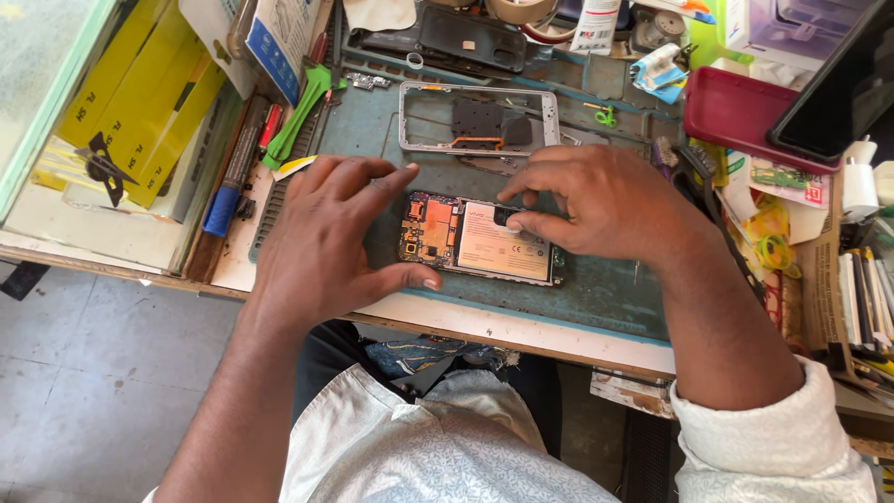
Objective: The person removes the back cover and internal components of a smartphone, then connects a charging cable to the motherboard. The device powers on and displays the brand logo, indicating successful reconnection.
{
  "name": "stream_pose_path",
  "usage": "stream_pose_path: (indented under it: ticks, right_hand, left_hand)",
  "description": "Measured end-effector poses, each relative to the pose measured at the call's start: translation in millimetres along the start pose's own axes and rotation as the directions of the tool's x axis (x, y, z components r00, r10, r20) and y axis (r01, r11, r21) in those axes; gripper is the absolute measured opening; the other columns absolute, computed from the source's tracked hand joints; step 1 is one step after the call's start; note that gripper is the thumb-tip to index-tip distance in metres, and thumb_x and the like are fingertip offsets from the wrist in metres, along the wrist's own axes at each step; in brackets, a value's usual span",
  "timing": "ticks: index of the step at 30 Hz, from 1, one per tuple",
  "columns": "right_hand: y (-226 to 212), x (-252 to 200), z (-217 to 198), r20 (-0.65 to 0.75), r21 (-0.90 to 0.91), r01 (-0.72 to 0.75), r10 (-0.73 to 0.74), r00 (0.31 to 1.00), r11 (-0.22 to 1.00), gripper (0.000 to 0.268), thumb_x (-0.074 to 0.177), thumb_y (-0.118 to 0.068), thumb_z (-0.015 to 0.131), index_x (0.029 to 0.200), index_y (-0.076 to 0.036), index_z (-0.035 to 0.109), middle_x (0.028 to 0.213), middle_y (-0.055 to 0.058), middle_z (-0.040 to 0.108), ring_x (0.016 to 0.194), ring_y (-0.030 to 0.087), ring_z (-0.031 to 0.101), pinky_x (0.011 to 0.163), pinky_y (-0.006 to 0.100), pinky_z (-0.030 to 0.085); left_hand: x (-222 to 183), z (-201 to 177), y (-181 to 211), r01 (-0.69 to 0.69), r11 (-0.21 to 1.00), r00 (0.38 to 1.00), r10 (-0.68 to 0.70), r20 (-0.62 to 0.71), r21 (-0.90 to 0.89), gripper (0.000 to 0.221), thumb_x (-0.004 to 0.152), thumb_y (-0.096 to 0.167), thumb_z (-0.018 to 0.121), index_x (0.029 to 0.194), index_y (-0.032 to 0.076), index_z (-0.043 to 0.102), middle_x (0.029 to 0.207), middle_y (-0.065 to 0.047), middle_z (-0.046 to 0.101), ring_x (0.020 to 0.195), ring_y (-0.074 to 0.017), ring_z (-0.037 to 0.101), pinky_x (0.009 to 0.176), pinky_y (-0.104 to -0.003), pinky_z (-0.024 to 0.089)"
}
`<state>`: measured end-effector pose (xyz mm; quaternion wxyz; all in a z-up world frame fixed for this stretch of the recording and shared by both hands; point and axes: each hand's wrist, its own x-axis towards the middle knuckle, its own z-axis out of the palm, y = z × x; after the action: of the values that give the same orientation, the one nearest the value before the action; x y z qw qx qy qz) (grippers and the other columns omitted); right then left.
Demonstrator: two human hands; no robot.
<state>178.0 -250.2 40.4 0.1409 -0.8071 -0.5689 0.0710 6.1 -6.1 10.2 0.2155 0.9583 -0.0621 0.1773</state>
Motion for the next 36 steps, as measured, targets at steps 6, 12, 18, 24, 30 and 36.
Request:
stream_pose_path:
  ticks: [6, 12, 18, 24, 30, 36]
  right_hand:
    - [-15.9, 5.3, 6.0, -0.041, 0.107, -0.045, 0.049, 0.998, 0.993, 0.034, 0.085, -0.034, 0.076, 0.108, -0.010, 0.073, 0.097, 0.008, 0.071, 0.071, 0.024, 0.071, 0.062, 0.040, 0.057]
    - [-29.4, 24.4, 31.3, -0.144, 0.368, -0.095, 0.157, 0.977, 0.925, 0.020, 0.091, -0.021, 0.074, 0.097, -0.002, 0.070, 0.078, 0.009, 0.071, 0.067, 0.019, 0.070, 0.063, 0.034, 0.056]
    - [-33.2, 32.0, 35.5, -0.068, 0.291, -0.234, 0.264, 0.962, 0.928, 0.019, 0.094, -0.022, 0.072, 0.097, -0.003, 0.074, 0.079, 0.011, 0.071, 0.067, 0.022, 0.069, 0.060, 0.038, 0.052]
    - [-37.4, 33.9, 36.5, -0.060, 0.268, -0.249, 0.274, 0.960, 0.931, 0.020, 0.094, -0.024, 0.071, 0.097, -0.004, 0.075, 0.079, 0.011, 0.071, 0.067, 0.023, 0.069, 0.061, 0.039, 0.052]
    - [-39.3, 35.6, 35.2, -0.052, 0.211, -0.226, 0.242, 0.969, 0.951, 0.021, 0.092, -0.025, 0.072, 0.097, -0.005, 0.071, 0.078, 0.012, 0.070, 0.068, 0.025, 0.068, 0.063, 0.042, 0.052]
    - [-40.6, 36.9, 34.1, 0.004, 0.140, -0.243, 0.245, 0.970, 0.960, 0.022, 0.088, -0.028, 0.074, 0.097, -0.008, 0.068, 0.081, 0.011, 0.069, 0.073, 0.027, 0.070, 0.067, 0.044, 0.054]
  left_hand:
    - [3.6, 1.2, 3.2, 0.047, 0.996, 0.996, -0.052, 0.074, 0.069, 0.106, 0.057, 0.077, 0.082, 0.134, 0.006, 0.065, 0.131, -0.010, 0.061, 0.125, -0.0322, 0.051, 0.106, -0.048, 0.036]
    - [3.7, -2.0, 5.9, 0.071, 0.996, 0.994, -0.075, 0.079, 0.058, 0.091, 0.061, 0.067, 0.086, 0.130, 0.010, 0.068, 0.130, -0.007, 0.062, 0.124, -0.0287, 0.052, 0.106, -0.046, 0.036]
    - [1.2, 0.2, 3.2, 0.078, 0.996, 0.994, -0.082, 0.077, 0.050, 0.089, 0.062, 0.064, 0.087, 0.129, 0.009, 0.068, 0.131, -0.007, 0.061, 0.127, -0.0276, 0.050, 0.106, -0.045, 0.036]
    - [-1.9, 3.1, 0.7, 0.058, 0.998, 0.997, -0.059, 0.044, 0.032, 0.092, 0.063, 0.067, 0.086, 0.130, 0.008, 0.067, 0.133, -0.009, 0.059, 0.128, -0.0281, 0.049, 0.110, -0.045, 0.034]
    - [-0.1, 1.2, 1.6, 0.058, 0.997, 0.996, -0.061, 0.059, 0.050, 0.091, 0.062, 0.067, 0.087, 0.130, 0.009, 0.068, 0.132, -0.008, 0.060, 0.127, -0.0283, 0.049, 0.106, -0.046, 0.035]
    - [1.1, 2.3, 4.1, 0.084, 0.994, 0.994, -0.088, 0.065, 0.065, 0.089, 0.061, 0.066, 0.087, 0.128, 0.010, 0.069, 0.129, -0.008, 0.062, 0.125, -0.0282, 0.052, 0.106, -0.046, 0.036]
